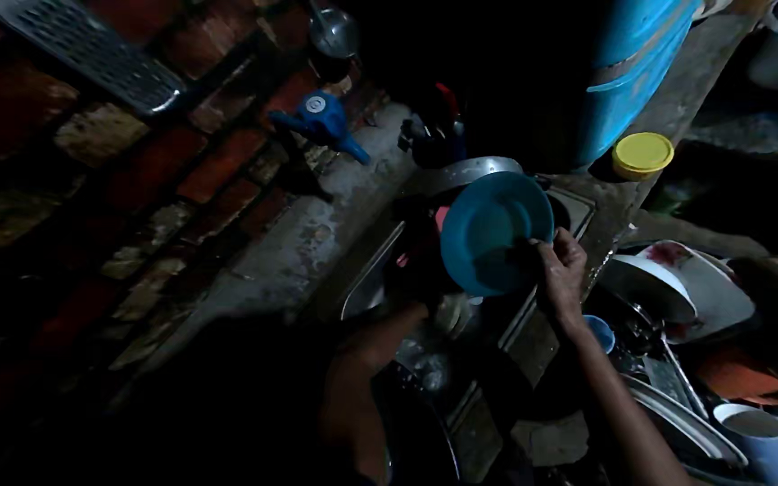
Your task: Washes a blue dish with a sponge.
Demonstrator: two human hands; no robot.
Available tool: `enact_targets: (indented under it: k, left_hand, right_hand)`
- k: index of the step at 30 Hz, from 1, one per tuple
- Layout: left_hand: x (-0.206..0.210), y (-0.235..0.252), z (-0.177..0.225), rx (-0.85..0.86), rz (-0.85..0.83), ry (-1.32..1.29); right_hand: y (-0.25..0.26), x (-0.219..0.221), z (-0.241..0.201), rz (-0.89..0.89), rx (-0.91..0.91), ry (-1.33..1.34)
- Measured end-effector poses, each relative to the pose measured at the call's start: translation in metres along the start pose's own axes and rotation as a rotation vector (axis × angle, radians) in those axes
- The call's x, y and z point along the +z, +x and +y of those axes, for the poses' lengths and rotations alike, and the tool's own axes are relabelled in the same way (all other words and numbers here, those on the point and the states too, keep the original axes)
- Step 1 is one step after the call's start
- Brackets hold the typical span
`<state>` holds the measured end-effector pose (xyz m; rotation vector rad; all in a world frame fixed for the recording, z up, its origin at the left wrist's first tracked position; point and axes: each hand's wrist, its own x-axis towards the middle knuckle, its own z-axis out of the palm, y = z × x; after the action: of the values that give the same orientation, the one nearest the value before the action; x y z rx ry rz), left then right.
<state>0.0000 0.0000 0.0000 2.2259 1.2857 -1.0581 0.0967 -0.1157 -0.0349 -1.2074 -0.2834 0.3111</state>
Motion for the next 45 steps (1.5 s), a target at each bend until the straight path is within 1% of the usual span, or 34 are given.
enact_targets:
  k: [1, 2, 3, 4, 5, 7, 8, 9, 10, 12, 14, 15, 16, 18, 19, 20, 22, 24, 25, 26, 28, 30, 31, 32, 33, 34, 36, 37, 38, 39, 41, 42, 43, 45]
  left_hand:
    - [0.008, 0.028, -0.026, 0.057, 0.093, -0.05]
    - [0.017, 0.06, -0.052, 0.119, 0.142, -0.083]
    - [0.026, 0.091, -0.079, 0.177, 0.15, -0.072]
    - [0.027, 0.107, -0.097, 0.195, 0.114, -0.046]
    - [0.021, 0.108, -0.108, 0.217, 0.052, -0.071]
    - [0.001, 0.087, -0.12, 0.249, -0.023, -0.119]
    - [-0.011, 0.069, -0.121, 0.254, -0.025, -0.147]
    - [-0.023, 0.047, -0.12, 0.278, 0.014, -0.194]
    - [-0.033, 0.024, -0.115, 0.343, 0.09, -0.265]
    - [-0.048, -0.012, -0.095, 0.549, 0.273, -0.441]
    - [-0.048, -0.03, -0.061, 0.728, 0.424, -0.525]
    - [-0.044, -0.036, -0.039, 0.79, 0.486, -0.486]
    - [-0.036, -0.038, -0.016, 0.834, 0.535, -0.38]
    - [-0.011, -0.033, 0.03, 0.892, 0.638, -0.066]
    - [0.003, -0.033, 0.051, 0.913, 0.678, 0.049]
    - [0.016, -0.032, 0.071, 0.943, 0.739, 0.12]
    - [0.034, -0.025, 0.103, 0.973, 0.832, 0.121]
    - [0.044, -0.024, 0.139, 0.923, 0.788, 0.06]
    - [0.053, -0.024, 0.158, 0.936, 0.79, 0.038]
    - [0.065, -0.026, 0.176, 0.973, 0.784, 0.029]
    - [0.092, -0.043, 0.205, 1.046, 0.688, 0.06]
    - [0.116, -0.051, 0.221, 1.118, 0.638, 0.095]
    - [0.123, -0.046, 0.223, 1.133, 0.676, 0.1]
    - [0.126, -0.034, 0.227, 1.133, 0.753, 0.093]
    - [0.126, -0.022, 0.233, 1.104, 0.823, 0.075]
    - [0.124, -0.014, 0.244, 1.045, 0.826, 0.037]
    - [0.132, -0.009, 0.271, 0.94, 0.746, -0.028]
    - [0.142, -0.011, 0.285, 0.945, 0.692, -0.084]
    - [0.156, -0.012, 0.297, 0.99, 0.685, -0.131]
    - [0.171, -0.015, 0.306, 1.037, 0.636, -0.141]
    - [0.201, -0.023, 0.31, 1.158, 0.486, -0.144]
    - [0.212, -0.021, 0.304, 1.224, 0.43, -0.136]
    - [0.218, -0.017, 0.296, 1.254, 0.387, -0.101]
    - [0.215, -0.004, 0.282, 1.211, 0.391, -0.054]
  right_hand:
    - [0.0, 0.0, 0.001, 0.012, -0.006, -0.012]
    - [0.001, -0.001, 0.003, 0.023, -0.009, -0.024]
    - [0.001, -0.004, 0.004, 0.03, -0.009, -0.045]
    - [0.001, -0.007, 0.004, 0.032, 0.004, -0.077]
    - [0.001, -0.011, 0.003, 0.032, 0.025, -0.118]
    - [0.001, -0.017, 0.0, 0.027, 0.062, -0.214]
    - [0.0, -0.021, -0.001, 0.021, 0.074, -0.259]
    - [-0.002, -0.025, -0.001, 0.016, 0.078, -0.297]
    - [-0.004, -0.03, 0.0, 0.008, 0.075, -0.316]
    - [-0.009, -0.036, 0.0, -0.008, 0.11, -0.292]
    - [-0.017, -0.04, -0.003, -0.027, 0.168, -0.23]
    - [-0.021, -0.042, -0.006, -0.026, 0.191, -0.187]
    - [-0.025, -0.044, -0.009, -0.009, 0.207, -0.145]
    - [-0.03, -0.054, -0.018, 0.047, 0.213, -0.095]
    - [-0.03, -0.063, -0.022, 0.078, 0.198, -0.094]
    - [-0.03, -0.075, -0.026, 0.104, 0.175, -0.102]
    - [-0.032, -0.101, -0.032, 0.135, 0.138, -0.127]
    - [-0.031, -0.127, -0.033, 0.177, 0.111, -0.138]
    - [-0.029, -0.14, -0.033, 0.214, 0.108, -0.138]
    - [-0.025, -0.154, -0.033, 0.26, 0.101, -0.14]
    - [-0.015, -0.189, -0.032, 0.344, 0.065, -0.146]
    - [-0.01, -0.23, -0.031, 0.415, 0.018, -0.167]
    - [-0.01, -0.248, -0.031, 0.443, -0.001, -0.179]
    - [-0.012, -0.263, -0.032, 0.457, -0.002, -0.195]
    - [-0.015, -0.276, -0.032, 0.456, 0.0, -0.212]
    - [-0.019, -0.286, -0.031, 0.446, 0.004, -0.222]
    - [-0.029, -0.295, -0.025, 0.423, 0.038, -0.22]
    - [-0.032, -0.297, -0.022, 0.418, 0.061, -0.212]
    - [-0.033, -0.3, -0.018, 0.42, 0.084, -0.203]
    - [-0.033, -0.305, -0.013, 0.432, 0.098, -0.207]
    - [-0.03, -0.319, -0.005, 0.47, 0.096, -0.242]
    - [-0.029, -0.329, 0.0, 0.483, 0.084, -0.271]
    - [-0.027, -0.338, 0.002, 0.492, 0.076, -0.293]
    - [-0.027, -0.355, 0.002, 0.514, 0.083, -0.321]
